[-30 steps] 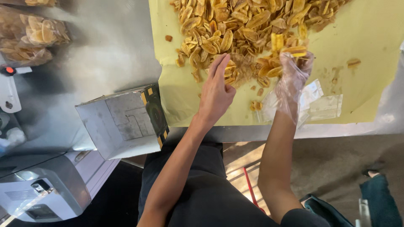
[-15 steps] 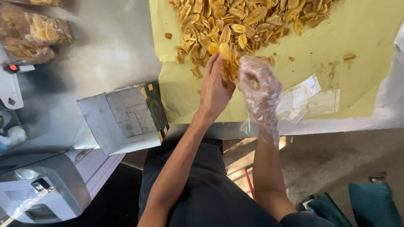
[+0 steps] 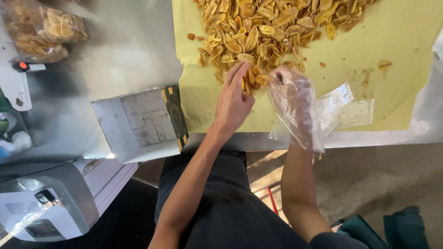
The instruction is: The person scoops dried banana chips from a large pile on a yellow sheet into small clear plastic bags. They then place each filled bag into a cardboard box. The process is repeated multiple times throughout the clip.
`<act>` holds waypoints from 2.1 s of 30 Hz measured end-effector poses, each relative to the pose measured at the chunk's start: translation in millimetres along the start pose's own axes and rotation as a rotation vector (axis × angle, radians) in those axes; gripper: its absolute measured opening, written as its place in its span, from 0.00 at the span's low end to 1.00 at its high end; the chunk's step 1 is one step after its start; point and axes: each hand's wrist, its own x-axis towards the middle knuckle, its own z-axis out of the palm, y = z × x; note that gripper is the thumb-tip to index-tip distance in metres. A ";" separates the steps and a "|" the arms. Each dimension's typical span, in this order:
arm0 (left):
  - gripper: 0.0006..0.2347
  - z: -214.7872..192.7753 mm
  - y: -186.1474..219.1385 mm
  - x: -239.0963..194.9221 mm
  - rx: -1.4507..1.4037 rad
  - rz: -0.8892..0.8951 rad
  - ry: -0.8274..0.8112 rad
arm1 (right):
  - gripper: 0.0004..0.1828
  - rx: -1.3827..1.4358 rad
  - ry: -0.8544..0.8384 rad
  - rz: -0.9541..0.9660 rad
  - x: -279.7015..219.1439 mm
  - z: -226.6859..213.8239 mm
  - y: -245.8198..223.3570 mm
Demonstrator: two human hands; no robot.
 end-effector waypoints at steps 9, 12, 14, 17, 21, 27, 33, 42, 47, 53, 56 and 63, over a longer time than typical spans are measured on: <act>0.35 4.3 1.2 -2.7 0.059 0.013 -0.016 | 0.05 -0.360 0.104 -0.168 -13.1 -26.8 -28.1; 0.36 16.2 -9.8 -10.2 0.017 0.089 -0.008 | 0.20 -0.424 -0.096 -0.532 -28.3 -4.2 -5.6; 0.36 21.5 -20.4 -14.6 0.055 0.084 -0.041 | 0.22 0.287 -0.211 -0.214 -31.3 18.4 24.1; 0.37 21.7 -40.0 -19.4 0.087 0.129 -0.077 | 0.21 0.289 -0.248 -0.114 -28.6 53.9 80.4; 0.35 26.1 -62.6 -15.3 0.111 0.198 -0.057 | 0.21 0.118 -0.273 -0.172 -17.2 106.9 151.6; 0.36 16.4 -69.5 -27.7 0.049 0.019 -0.053 | 0.19 1.052 -0.352 0.195 -17.7 137.8 148.9; 0.39 -4.9 -61.3 -29.6 0.021 0.004 -0.062 | 0.16 -0.090 -0.269 -0.056 -16.7 40.0 27.8; 0.37 -14.8 -59.3 -34.3 0.026 -0.088 -0.034 | 0.20 -0.487 0.329 -0.570 2.2 -35.8 -52.7; 0.36 -29.1 -18.9 -58.1 0.142 0.109 0.020 | 0.17 -0.387 -0.438 0.340 -23.8 17.6 -60.5; 0.32 -53.6 -12.9 -97.6 0.208 -0.129 -0.012 | 0.08 -0.384 -0.240 -0.105 -93.1 35.0 -52.3; 0.33 -54.3 -22.8 -95.7 0.338 0.019 0.062 | 0.09 -0.338 -0.222 -0.078 -93.5 43.6 -57.3; 0.32 -67.8 4.0 -133.6 0.283 -0.045 0.017 | 0.11 -0.207 -0.240 0.039 -109.4 35.3 -73.7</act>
